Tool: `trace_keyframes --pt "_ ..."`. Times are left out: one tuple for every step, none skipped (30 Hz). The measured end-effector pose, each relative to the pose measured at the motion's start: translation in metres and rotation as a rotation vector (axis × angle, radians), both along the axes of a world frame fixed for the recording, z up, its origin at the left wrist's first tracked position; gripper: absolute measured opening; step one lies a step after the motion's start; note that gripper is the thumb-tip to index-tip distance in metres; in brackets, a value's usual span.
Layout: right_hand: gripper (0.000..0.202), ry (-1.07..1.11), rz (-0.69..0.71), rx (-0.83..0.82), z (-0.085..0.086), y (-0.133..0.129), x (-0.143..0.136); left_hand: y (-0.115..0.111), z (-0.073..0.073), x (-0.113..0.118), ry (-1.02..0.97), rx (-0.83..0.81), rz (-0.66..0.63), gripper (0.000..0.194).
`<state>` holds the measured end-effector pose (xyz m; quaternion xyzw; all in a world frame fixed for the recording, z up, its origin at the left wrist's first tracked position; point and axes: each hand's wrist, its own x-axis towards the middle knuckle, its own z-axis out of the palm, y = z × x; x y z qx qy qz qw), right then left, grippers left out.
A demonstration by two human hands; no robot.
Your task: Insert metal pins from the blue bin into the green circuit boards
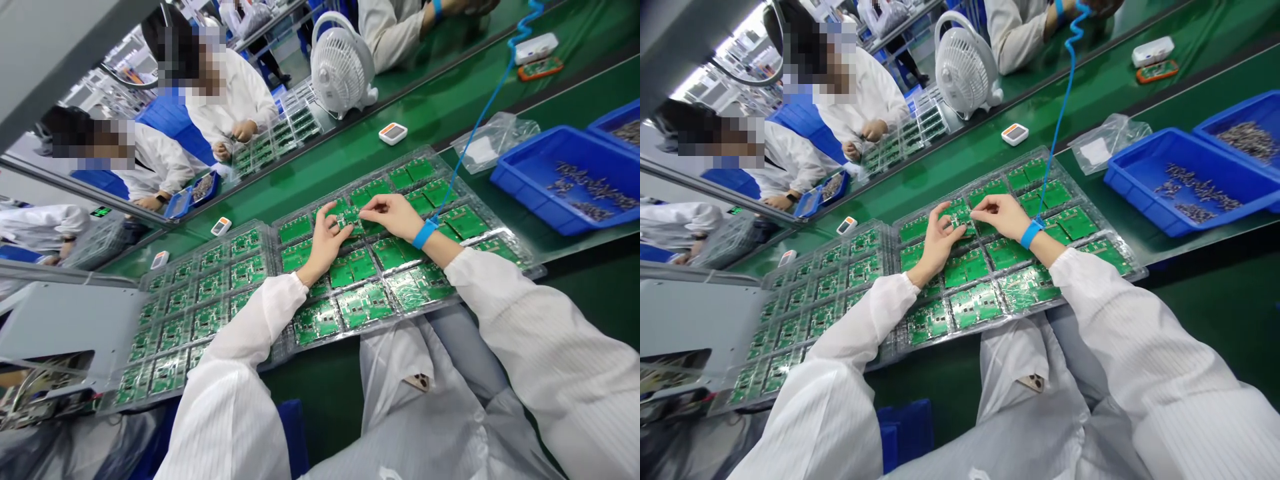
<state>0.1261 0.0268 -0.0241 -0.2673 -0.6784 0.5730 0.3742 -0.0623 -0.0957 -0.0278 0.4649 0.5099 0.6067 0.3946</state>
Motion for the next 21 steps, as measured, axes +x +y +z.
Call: trace_keyframes --pt "0.050 0.005 -0.004 -0.006 0.000 0.000 0.000 0.000 0.000 -0.001 0.025 0.000 0.008 0.078" --pt "0.049 0.010 -0.008 -0.011 0.000 0.000 0.000 0.001 -0.001 -0.001 0.046 -0.003 0.014 0.075" --pt "0.048 0.014 -0.013 -0.015 0.001 -0.001 0.000 0.001 -0.002 -0.002 0.061 -0.008 0.020 0.072" --pt "0.048 0.016 -0.016 -0.018 0.001 -0.001 0.000 0.002 -0.002 -0.002 0.070 -0.010 0.025 0.070" --pt "0.048 0.019 -0.019 -0.021 0.001 -0.001 0.000 0.002 -0.002 -0.003 0.077 -0.010 0.031 0.069" --pt "0.048 0.021 -0.022 -0.022 0.001 -0.001 -0.001 0.002 -0.003 -0.003 0.088 -0.007 0.039 0.068" --pt "0.049 0.023 -0.026 -0.023 0.001 -0.002 -0.001 0.002 -0.002 -0.003 0.103 -0.004 0.046 0.068" --pt "0.049 0.024 -0.031 -0.025 0.001 -0.002 -0.001 0.002 -0.002 -0.003 0.119 0.000 0.049 0.067" --pt "0.049 0.025 -0.035 -0.027 0.001 -0.002 -0.001 0.001 -0.001 -0.002 0.133 0.003 0.048 0.067" --pt "0.049 0.024 -0.038 -0.030 0.001 -0.002 -0.001 0.001 0.000 -0.001 0.138 0.008 0.045 0.066" --pt "0.049 0.024 -0.041 -0.032 0.001 -0.002 -0.001 0.001 0.002 0.000 0.137 0.013 0.040 0.066" --pt "0.049 0.023 -0.042 -0.034 0.001 -0.002 -0.001 0.001 0.003 0.001 0.133 0.015 0.034 0.064" --pt "0.050 0.024 -0.042 -0.034 0.002 -0.002 -0.001 0.000 0.005 0.003 0.131 0.013 0.028 0.062" --pt "0.050 0.023 -0.041 -0.033 0.002 -0.001 -0.001 0.000 0.006 0.004 0.132 0.007 0.023 0.060" --pt "0.051 0.023 -0.042 -0.031 0.002 -0.001 -0.001 -0.001 0.008 0.006 0.136 -0.002 0.018 0.058" --pt "0.051 0.022 -0.042 -0.029 0.002 -0.001 0.000 -0.001 0.009 0.007 0.142 -0.012 0.012 0.056" --pt "0.053 0.020 -0.043 -0.027 0.002 -0.001 0.000 -0.002 0.011 0.008 0.148 -0.018 0.006 0.055" --pt "0.054 0.018 -0.045 -0.025 0.002 -0.001 0.000 -0.002 0.012 0.009 0.152 -0.020 0.002 0.054" --pt "0.055 0.016 -0.048 -0.021 0.002 0.000 0.000 -0.003 0.014 0.010 0.154 -0.021 0.000 0.053" --pt "0.056 0.014 -0.051 -0.016 0.002 0.000 0.000 -0.004 0.015 0.010 0.158 -0.022 -0.001 0.053" --pt "0.057 0.013 -0.053 -0.011 0.002 0.000 0.000 -0.004 0.015 0.011 0.163 -0.024 -0.001 0.052"
